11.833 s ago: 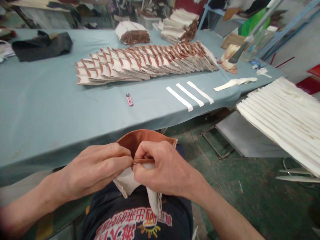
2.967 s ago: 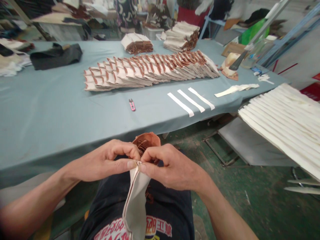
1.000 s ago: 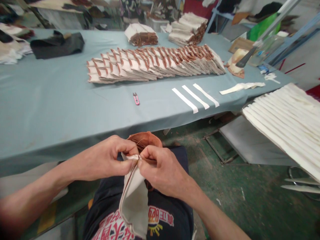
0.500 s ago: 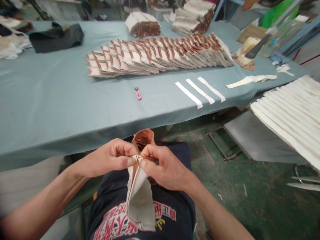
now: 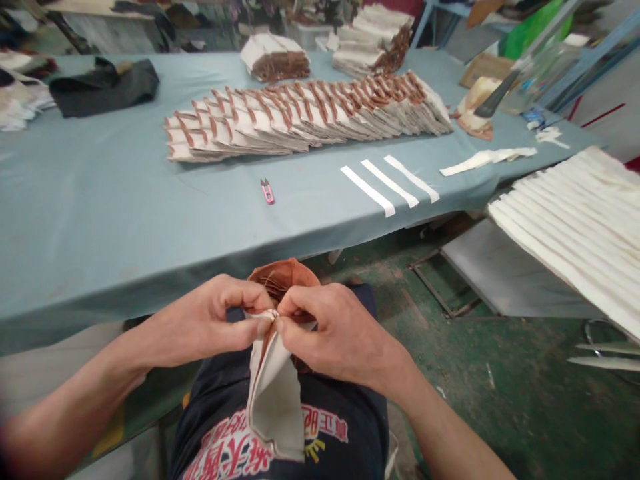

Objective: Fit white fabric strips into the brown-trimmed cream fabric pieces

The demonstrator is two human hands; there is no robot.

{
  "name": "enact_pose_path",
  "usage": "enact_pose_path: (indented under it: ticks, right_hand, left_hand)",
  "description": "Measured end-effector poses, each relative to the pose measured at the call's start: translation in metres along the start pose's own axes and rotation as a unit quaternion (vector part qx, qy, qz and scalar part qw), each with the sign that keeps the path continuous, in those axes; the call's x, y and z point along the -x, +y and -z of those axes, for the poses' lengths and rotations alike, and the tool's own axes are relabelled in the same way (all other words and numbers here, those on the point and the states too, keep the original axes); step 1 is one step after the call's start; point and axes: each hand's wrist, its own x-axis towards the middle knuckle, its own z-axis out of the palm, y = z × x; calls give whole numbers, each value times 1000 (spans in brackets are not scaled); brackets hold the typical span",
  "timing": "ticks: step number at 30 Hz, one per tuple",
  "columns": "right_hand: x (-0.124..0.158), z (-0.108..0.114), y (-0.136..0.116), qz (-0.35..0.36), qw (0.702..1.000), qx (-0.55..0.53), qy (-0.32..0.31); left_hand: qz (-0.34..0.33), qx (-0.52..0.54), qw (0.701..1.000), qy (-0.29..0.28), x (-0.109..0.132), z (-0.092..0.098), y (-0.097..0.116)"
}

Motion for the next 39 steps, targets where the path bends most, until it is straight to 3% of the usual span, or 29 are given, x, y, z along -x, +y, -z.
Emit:
enact_pose_path:
  ticks: [8,12,14,17,21,24,30,34,39]
  right_hand:
    - [3,1,-5,31,999,10,18]
    - [5,-2,-3,59,996,57,46]
    - [4,-6,1,55,994,61,75]
    - [2,-12,7,8,996,-16,85]
    - [-2,-15,13,-18,991,-122,45]
    - [-3,-14,14,-25,990,-137,29]
    - [-3,-8,12,-4,998,-64,11]
    - [-2,-3,6,51,998,24,8]
    - [-5,1,0,100,986,130,3]
  left_hand:
    - [-114,-206,971,35,0,9,16]
    - [-115,-226,966,39,-2,5,19]
    - [-87,-204,973,63,-4,0,18]
    - [-27,-99,992,78,-8,-3,10]
    - [5,89,996,-3,-13,2,-10]
    - [3,130,990,-44,-14,8,-17]
    - [-27,24,999,-40,-10,17,-4]
    - [-51,-77,994,-54,-6,23,6]
    - [-36,-157,986,-37,-4,23,16]
